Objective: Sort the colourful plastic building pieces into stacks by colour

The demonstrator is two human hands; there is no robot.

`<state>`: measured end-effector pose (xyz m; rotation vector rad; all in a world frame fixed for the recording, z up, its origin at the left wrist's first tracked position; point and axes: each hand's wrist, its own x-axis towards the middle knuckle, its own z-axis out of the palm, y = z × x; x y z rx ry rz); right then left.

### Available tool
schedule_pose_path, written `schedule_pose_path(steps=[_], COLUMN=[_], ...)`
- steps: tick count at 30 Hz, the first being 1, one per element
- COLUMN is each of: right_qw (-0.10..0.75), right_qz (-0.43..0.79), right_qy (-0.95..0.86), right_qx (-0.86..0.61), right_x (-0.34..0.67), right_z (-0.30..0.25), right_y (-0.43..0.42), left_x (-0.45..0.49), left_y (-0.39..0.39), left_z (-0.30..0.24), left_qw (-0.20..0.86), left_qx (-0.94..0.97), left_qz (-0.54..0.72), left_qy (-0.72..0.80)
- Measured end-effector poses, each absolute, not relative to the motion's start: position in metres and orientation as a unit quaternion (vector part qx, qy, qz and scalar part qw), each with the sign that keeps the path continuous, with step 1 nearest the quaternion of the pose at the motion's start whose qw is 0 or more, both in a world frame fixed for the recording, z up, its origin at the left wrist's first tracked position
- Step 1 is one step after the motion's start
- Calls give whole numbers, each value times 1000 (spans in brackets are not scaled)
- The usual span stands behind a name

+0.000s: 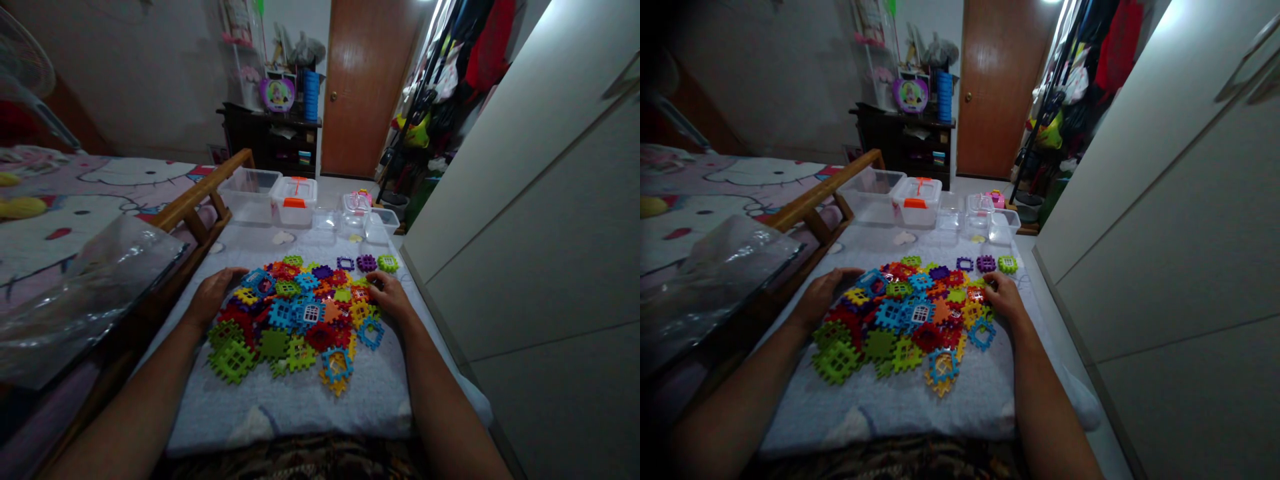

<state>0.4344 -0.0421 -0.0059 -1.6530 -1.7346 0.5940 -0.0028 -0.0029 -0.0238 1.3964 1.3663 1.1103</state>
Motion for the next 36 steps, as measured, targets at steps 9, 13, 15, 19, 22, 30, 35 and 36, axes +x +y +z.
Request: schedule_pose_path(steps=[9,13,15,19,22,30,35,36], right_qw=[338,338,343,351,354,416,421,421], right_qz=[215,227,224,223,230,275,263,259], right_qy=[-664,-659,-657,-656,-653,-610,-603,-603], right_qx=[-631,-632,-632,-630,-629,-616,-624,-626], right_x=[434,434,434,435,435,435,436,436], right_z=[-10,-13,-14,-14,-13,-11,-12,-13], right_y=[-43,-42,-42,-42,-43,-48,-47,-46], left_x=[-2,-2,-2,-2,-3,-3,-5,-6], left_y=[-6,-6,-7,-10,-11,-13,-13,-13], left_z=[-21,-23,-24,-26,-27,-27,-31,-32], left_qw=[417,417,416,415,410,419,420,419], left_qx=[569,559,556,557,556,548,548,550], left_qz=[440,456,460,462,464,464,465,464], left_qy=[556,553,553,551,555,556,554,554])
